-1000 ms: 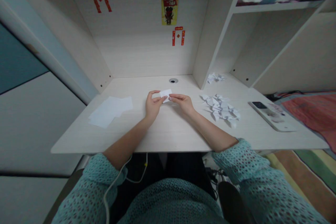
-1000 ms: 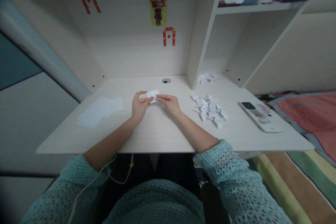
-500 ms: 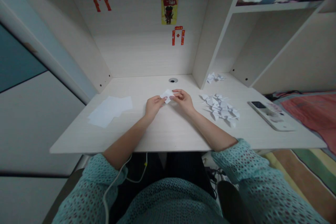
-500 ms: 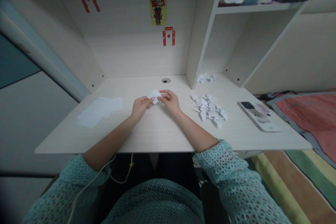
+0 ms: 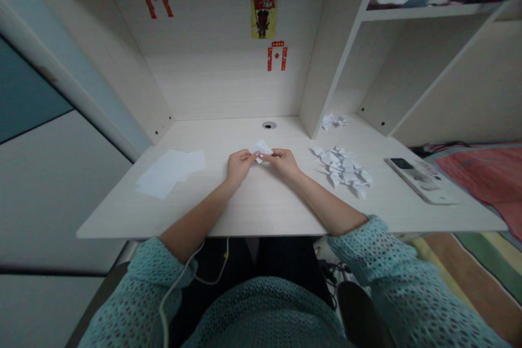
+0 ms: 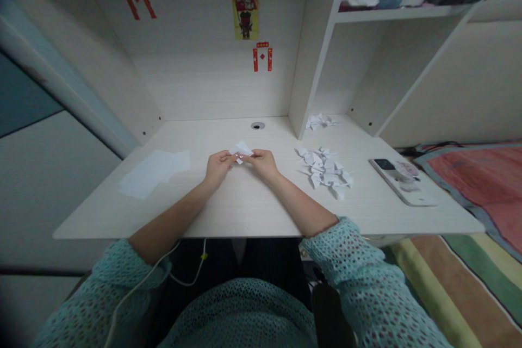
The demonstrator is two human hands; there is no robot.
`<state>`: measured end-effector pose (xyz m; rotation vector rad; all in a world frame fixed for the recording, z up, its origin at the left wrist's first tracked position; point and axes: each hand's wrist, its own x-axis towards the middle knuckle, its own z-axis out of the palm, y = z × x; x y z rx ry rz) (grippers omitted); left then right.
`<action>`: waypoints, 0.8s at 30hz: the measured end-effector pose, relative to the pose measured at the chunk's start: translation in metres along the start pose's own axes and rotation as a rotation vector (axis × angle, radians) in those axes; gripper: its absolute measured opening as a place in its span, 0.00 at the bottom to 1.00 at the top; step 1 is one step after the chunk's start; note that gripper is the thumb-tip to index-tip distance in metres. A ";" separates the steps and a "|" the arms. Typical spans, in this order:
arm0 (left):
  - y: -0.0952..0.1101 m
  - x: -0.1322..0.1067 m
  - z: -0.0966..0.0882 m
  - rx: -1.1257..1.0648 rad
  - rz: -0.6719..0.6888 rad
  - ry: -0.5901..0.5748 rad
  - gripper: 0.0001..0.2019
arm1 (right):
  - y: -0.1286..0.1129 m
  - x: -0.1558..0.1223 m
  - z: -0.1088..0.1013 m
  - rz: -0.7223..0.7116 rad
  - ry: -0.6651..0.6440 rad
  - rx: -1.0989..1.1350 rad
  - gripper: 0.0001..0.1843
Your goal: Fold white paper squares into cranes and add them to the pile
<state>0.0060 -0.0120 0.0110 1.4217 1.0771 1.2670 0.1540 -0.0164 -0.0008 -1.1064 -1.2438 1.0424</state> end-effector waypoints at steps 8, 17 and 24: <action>-0.003 0.006 -0.005 -0.018 -0.069 0.015 0.15 | -0.006 0.000 -0.005 0.063 -0.067 0.076 0.19; -0.015 0.013 -0.009 -0.099 -0.155 -0.003 0.17 | -0.001 0.005 -0.009 0.061 -0.135 0.099 0.17; -0.009 0.011 -0.011 -0.076 -0.136 0.027 0.18 | -0.003 0.006 -0.010 0.069 -0.228 0.211 0.20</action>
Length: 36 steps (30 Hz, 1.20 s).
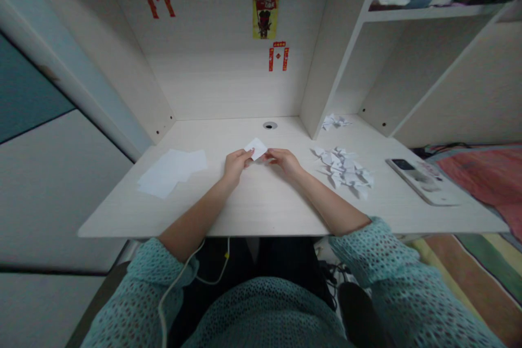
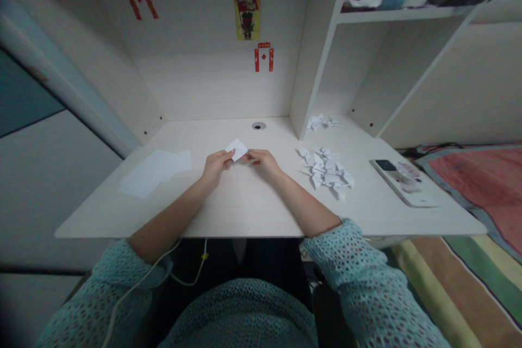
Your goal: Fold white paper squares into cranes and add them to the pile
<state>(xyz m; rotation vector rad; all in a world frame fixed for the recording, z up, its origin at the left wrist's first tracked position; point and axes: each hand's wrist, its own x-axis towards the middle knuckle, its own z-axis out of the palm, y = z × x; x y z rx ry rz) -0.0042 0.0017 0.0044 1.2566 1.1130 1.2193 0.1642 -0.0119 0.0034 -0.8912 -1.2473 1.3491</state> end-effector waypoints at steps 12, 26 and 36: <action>0.002 -0.004 0.005 0.042 0.039 -0.038 0.17 | 0.011 0.002 0.004 -0.137 0.199 -0.248 0.24; 0.000 -0.001 0.004 0.108 0.159 0.042 0.21 | 0.001 -0.005 0.012 -0.159 0.230 -0.134 0.20; 0.006 -0.008 0.006 0.133 0.375 -0.082 0.19 | -0.003 -0.004 0.009 -0.264 0.267 -0.084 0.17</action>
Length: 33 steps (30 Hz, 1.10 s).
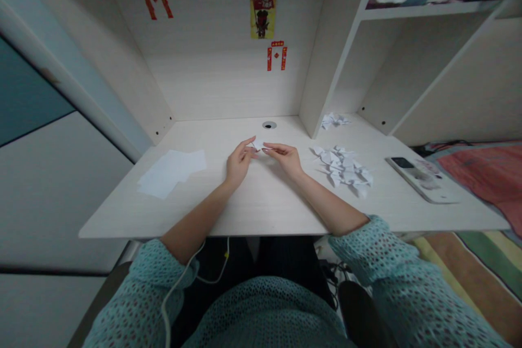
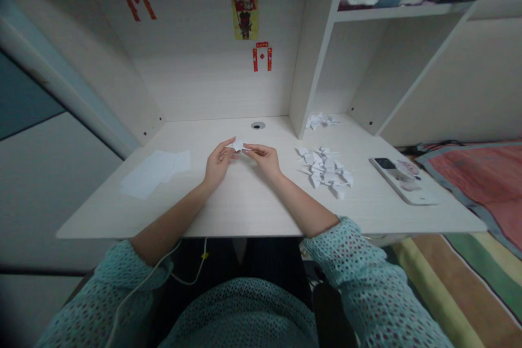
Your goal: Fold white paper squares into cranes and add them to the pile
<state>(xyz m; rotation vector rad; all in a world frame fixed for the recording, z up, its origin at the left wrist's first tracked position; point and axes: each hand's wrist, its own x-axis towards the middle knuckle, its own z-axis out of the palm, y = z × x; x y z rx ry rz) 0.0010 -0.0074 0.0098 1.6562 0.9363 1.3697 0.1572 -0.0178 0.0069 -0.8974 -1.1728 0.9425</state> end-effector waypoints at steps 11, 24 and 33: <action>0.007 0.000 -0.004 -0.033 0.027 -0.002 0.13 | -0.005 0.000 -0.002 -0.001 -0.012 -0.053 0.15; 0.012 0.002 -0.003 -0.091 -0.043 0.085 0.06 | -0.005 0.002 -0.005 -0.037 -0.068 -0.120 0.13; 0.002 0.003 -0.001 -0.173 -0.177 0.126 0.14 | -0.002 0.001 -0.002 -0.006 -0.045 -0.085 0.14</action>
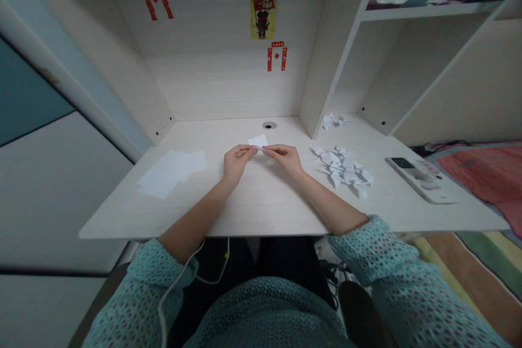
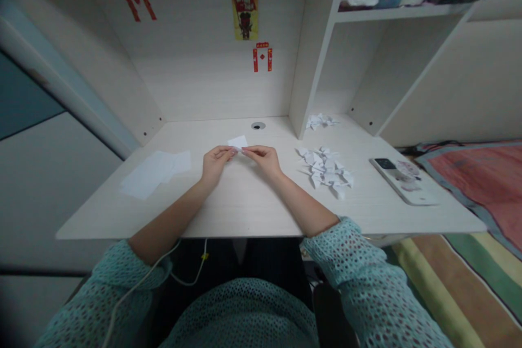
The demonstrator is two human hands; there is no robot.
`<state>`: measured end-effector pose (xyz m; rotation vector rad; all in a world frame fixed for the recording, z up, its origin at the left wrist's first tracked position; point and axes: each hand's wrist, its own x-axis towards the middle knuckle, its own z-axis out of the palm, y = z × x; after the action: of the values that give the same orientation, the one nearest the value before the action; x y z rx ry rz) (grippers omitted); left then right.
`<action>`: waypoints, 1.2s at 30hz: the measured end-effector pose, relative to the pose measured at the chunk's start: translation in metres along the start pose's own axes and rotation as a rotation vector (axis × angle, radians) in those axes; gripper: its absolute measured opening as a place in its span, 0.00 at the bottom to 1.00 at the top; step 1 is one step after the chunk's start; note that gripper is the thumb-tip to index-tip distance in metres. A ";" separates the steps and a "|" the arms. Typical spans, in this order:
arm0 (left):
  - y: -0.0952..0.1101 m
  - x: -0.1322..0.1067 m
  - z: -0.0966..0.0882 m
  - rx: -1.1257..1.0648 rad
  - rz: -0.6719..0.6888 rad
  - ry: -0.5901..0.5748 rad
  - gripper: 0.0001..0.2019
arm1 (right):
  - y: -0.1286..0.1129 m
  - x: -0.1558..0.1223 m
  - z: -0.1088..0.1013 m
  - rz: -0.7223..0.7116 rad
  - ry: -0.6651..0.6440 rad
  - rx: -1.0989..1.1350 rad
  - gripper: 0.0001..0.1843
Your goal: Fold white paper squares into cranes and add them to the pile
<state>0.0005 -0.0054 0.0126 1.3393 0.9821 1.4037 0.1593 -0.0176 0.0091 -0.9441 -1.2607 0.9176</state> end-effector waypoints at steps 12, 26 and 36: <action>-0.005 -0.003 0.006 -0.128 -0.044 0.015 0.15 | 0.004 -0.003 0.004 0.099 0.066 0.097 0.17; -0.005 -0.005 0.009 -0.097 -0.014 0.035 0.14 | 0.009 -0.002 0.004 0.103 0.092 0.168 0.18; -0.002 -0.008 0.010 -0.147 -0.021 0.046 0.13 | 0.008 -0.001 0.004 0.154 0.065 0.183 0.20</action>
<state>0.0109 -0.0130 0.0096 1.1901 0.9026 1.4676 0.1551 -0.0159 0.0016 -0.9272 -1.0411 1.0944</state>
